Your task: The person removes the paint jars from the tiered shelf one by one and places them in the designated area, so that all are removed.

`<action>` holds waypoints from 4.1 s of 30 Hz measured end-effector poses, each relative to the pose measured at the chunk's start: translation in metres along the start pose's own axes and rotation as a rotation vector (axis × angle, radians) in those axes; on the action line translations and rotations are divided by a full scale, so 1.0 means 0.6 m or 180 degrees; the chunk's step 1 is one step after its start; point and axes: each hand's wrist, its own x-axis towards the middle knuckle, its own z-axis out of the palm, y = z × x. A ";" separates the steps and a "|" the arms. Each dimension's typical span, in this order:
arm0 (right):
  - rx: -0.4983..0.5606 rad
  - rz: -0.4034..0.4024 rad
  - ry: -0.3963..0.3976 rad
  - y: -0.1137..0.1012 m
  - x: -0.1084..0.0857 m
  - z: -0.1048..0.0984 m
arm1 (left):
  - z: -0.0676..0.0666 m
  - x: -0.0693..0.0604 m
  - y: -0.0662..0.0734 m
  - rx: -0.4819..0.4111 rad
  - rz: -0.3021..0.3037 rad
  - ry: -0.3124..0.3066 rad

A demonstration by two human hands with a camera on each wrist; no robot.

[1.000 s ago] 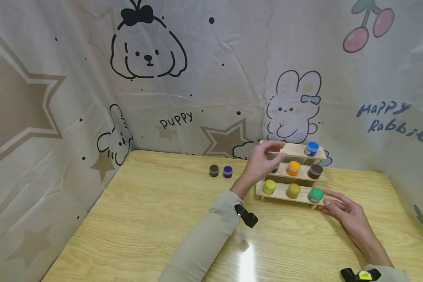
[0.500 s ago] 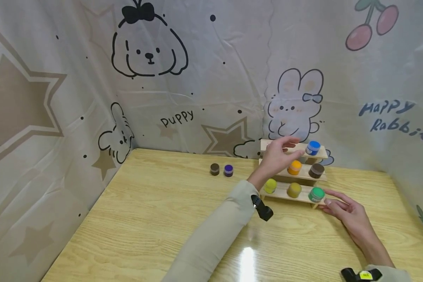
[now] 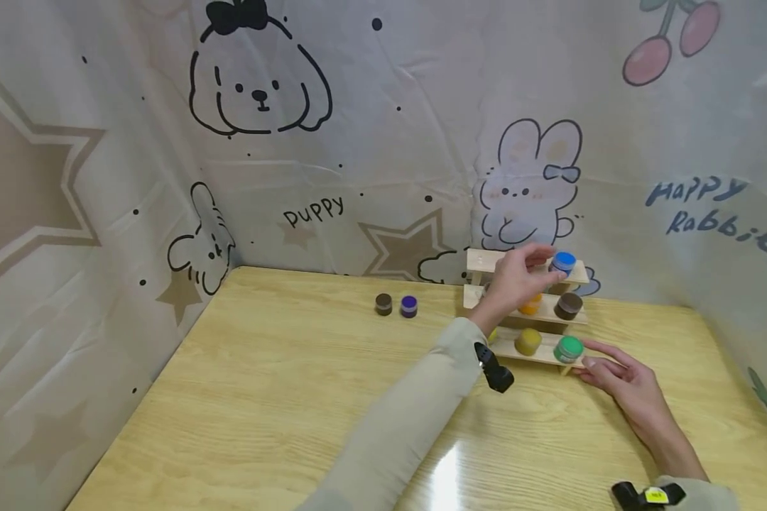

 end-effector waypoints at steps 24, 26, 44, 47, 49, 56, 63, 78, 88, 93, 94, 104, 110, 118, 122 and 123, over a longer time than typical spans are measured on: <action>-0.0060 0.0016 0.0045 -0.002 0.001 0.000 | 0.028 0.040 0.005 0.0511 -0.0090 0.0127; -0.0049 0.0015 0.0042 0.000 0.001 0.000 | 0.028 0.040 0.006 0.0513 -0.0136 0.0139; 0.0042 -0.0094 -0.0061 -0.002 -0.002 0.000 | 0.000 0.013 0.006 -0.0077 -0.0382 0.0157; 0.0015 -0.0094 -0.0072 0.000 -0.002 0.000 | -0.009 0.008 0.003 -0.0204 -0.0317 0.0221; -0.0013 -0.0092 -0.0083 0.000 -0.002 0.000 | -0.016 0.005 0.000 -0.0237 -0.0283 0.0266; -0.0012 -0.0082 -0.0055 -0.002 0.000 0.000 | -0.046 -0.004 -0.004 -0.0399 -0.0141 0.0370; 0.0092 -0.0035 -0.0070 -0.002 -0.001 -0.002 | -0.083 -0.022 0.001 -0.0614 -0.0076 0.0307; 0.0041 0.0001 -0.0097 0.009 0.002 0.015 | -0.182 -0.064 -0.023 -0.0398 0.0258 0.0441; 0.0045 -0.0001 -0.0052 -0.003 0.000 0.003 | -0.220 -0.089 -0.024 -0.0332 0.0687 0.0479; 0.0072 -0.0027 -0.0057 -0.002 0.005 0.008 | -0.242 -0.111 -0.026 -0.0205 0.0809 0.0601; 0.0083 -0.0031 -0.0067 -0.001 0.005 0.008 | -0.245 -0.116 -0.027 -0.0171 0.0819 0.0631; 0.0025 0.0030 -0.0076 -0.003 -0.001 -0.001 | -0.275 -0.148 -0.069 -0.0079 0.0807 0.0809; 0.0114 -0.0028 -0.0105 0.001 0.002 -0.002 | -0.308 -0.167 -0.087 -0.0318 0.0701 0.0947; 0.0030 0.0118 -0.0050 0.001 -0.003 -0.003 | -0.356 -0.193 -0.115 -0.0466 0.0394 0.1114; -0.0010 0.0116 -0.0044 -0.002 0.001 -0.004 | -0.376 -0.204 -0.132 -0.0435 0.0247 0.1127; -0.0007 0.0106 -0.0059 -0.002 0.002 -0.004 | -0.381 -0.208 -0.136 -0.0436 0.0205 0.1127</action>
